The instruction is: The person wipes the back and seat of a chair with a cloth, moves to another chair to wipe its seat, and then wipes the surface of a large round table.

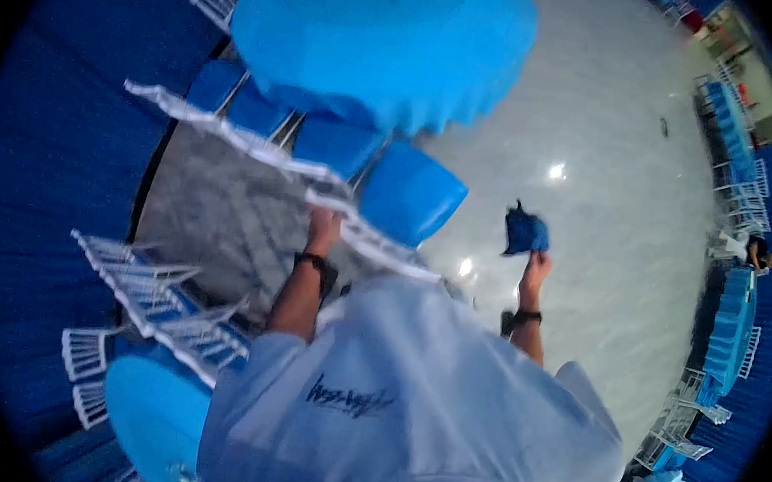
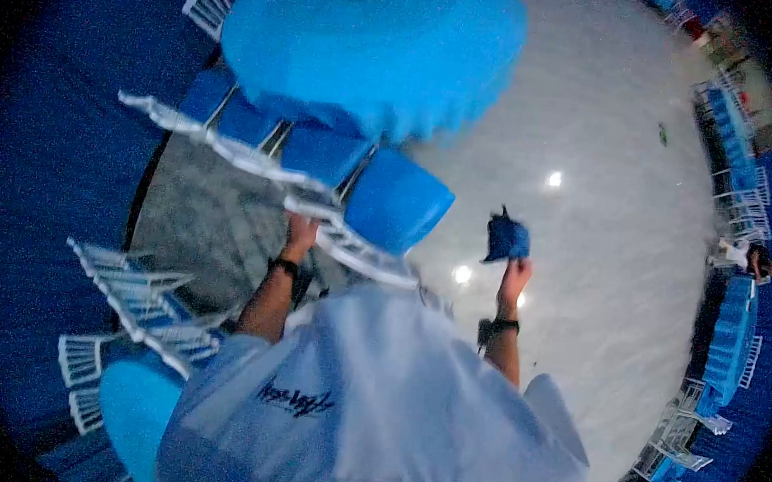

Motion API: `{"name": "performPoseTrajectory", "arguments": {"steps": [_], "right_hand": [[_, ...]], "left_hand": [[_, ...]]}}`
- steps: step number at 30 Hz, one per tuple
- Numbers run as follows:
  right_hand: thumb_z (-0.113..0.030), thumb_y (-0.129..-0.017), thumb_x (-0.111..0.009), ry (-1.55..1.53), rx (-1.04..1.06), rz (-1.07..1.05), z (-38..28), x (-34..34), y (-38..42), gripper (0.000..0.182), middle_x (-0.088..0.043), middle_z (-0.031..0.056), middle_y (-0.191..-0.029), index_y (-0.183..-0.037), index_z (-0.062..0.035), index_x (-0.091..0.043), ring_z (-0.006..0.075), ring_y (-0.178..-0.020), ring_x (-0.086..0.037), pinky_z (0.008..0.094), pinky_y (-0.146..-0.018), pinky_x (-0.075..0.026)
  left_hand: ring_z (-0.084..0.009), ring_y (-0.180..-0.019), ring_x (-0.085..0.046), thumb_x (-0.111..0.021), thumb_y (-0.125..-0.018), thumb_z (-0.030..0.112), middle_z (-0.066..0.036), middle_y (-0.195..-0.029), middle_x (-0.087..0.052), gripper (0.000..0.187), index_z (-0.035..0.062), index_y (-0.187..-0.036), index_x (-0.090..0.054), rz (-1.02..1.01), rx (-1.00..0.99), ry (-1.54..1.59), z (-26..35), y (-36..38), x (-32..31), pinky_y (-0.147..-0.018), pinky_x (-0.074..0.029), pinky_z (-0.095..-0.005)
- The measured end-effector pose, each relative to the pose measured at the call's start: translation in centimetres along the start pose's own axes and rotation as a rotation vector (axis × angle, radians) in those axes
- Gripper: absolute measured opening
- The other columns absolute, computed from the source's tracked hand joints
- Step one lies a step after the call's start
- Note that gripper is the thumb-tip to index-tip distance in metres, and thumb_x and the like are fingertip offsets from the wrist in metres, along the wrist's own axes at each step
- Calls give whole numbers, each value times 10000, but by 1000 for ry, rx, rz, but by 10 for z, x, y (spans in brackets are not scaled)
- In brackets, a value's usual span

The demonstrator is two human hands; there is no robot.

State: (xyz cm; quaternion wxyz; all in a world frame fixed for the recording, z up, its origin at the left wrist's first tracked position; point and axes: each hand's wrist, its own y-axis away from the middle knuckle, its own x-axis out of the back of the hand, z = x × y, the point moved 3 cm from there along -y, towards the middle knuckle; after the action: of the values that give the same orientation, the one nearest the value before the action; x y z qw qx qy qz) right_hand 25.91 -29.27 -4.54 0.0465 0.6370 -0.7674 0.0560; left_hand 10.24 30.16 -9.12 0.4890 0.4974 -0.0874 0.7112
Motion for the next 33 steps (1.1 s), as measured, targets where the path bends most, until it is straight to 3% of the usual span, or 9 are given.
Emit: {"name": "performPoseTrajectory", "arguments": {"steps": [2, 7, 8, 10, 14, 19, 26, 29, 33], "right_hand": [[-158, -990, -637, -78, 67, -27, -35, -22, -23, 144, -486, -68, -834, -911, -44, -602, 72, -759, -396, 266, -656, -328], [-288, -1025, -591, -404, -148, -272, -42, -70, -67, 220, -570, -43, -849, -1031, -77, -653, 79, -733, -480, 269, -630, -347], [-386, -1053, -539, -523, -196, -366, -33, -82, -69, 412, -587, -1, -1022, -1301, -64, -611, 110, -873, -502, 274, -743, -383], [-421, -1063, -504, -639, -272, -428, -33, -101, -51, 460, -617, 28, -1182, -1344, -69, -598, 143, -986, -544, 299, -816, -425], [-442, -1103, -408, -705, -496, -575, 33, -107, -25, 577, -534, 97, -1524, -1534, -61, -455, 253, -1388, -510, 421, -1164, -409], [-462, -1107, -398, -626, -620, -631, -1, -125, 36, 613, -494, 98, -1566, -1567, -57, -400, 256, -1409, -502, 420, -1192, -389], [-414, -1104, -371, -353, -682, -525, 5, -97, 61, 585, -482, 84, -1580, -1575, -68, -400, 240, -1438, -464, 405, -1206, -352], [-406, -1087, -428, -295, -664, -567, -14, -105, 57, 562, -564, 43, -1491, -1554, -94, -453, 211, -1310, -555, 350, -949, -492], [-401, -1092, -421, -48, -745, -781, 24, -105, 34, 595, -491, 71, -1563, -1567, -42, -407, 227, -1375, -493, 373, -1126, -407]], "left_hand": [[-476, -1505, -298, -570, -1050, 464, -376, -1634, -226, 952, -220, -1543, -127, -85, 97, 255, 1, 7, 5, -1243, -235, -520], [-462, -1382, -477, -620, -1012, 504, -407, -1575, -310, 1117, -220, -1530, 54, -269, 254, 136, 5, 0, 17, -1129, -417, -467], [-459, -1357, -512, -630, -1004, 512, -414, -1563, -326, 1153, -220, -1528, 90, -272, 269, 133, 3, 0, 20, -1107, -454, -456], [-488, -1235, -611, -618, -1015, 440, -430, -1297, -588, 946, -303, -1433, -209, -164, 221, 201, 6, 11, 20, -1074, -469, -471], [-477, -1279, -587, -643, -1006, 420, -458, -1376, -514, 1021, -337, -1423, -100, -280, 250, 162, 30, 15, 36, -1096, -455, -444], [-401, -1400, -494, -660, -947, 619, -325, -1582, -372, 1233, -84, -1597, 116, -202, 314, 321, -18, 17, 12, -1092, -457, -449], [-397, -1238, -610, -739, -938, 408, -281, -1332, -609, 738, -3, -1456, -411, 328, 312, 540, 1, 8, 76, -1005, -489, -464], [-365, -1183, -642, -762, -930, 338, -230, -1260, -657, 588, 26, -1370, -528, 364, 121, 619, 2, -17, 76, -981, -494, -461], [-383, -953, -693, -726, -827, 83, -195, -996, -712, 193, 33, -1008, -678, 423, 110, 442, 18, -26, 54, -823, -541, -443]]}}
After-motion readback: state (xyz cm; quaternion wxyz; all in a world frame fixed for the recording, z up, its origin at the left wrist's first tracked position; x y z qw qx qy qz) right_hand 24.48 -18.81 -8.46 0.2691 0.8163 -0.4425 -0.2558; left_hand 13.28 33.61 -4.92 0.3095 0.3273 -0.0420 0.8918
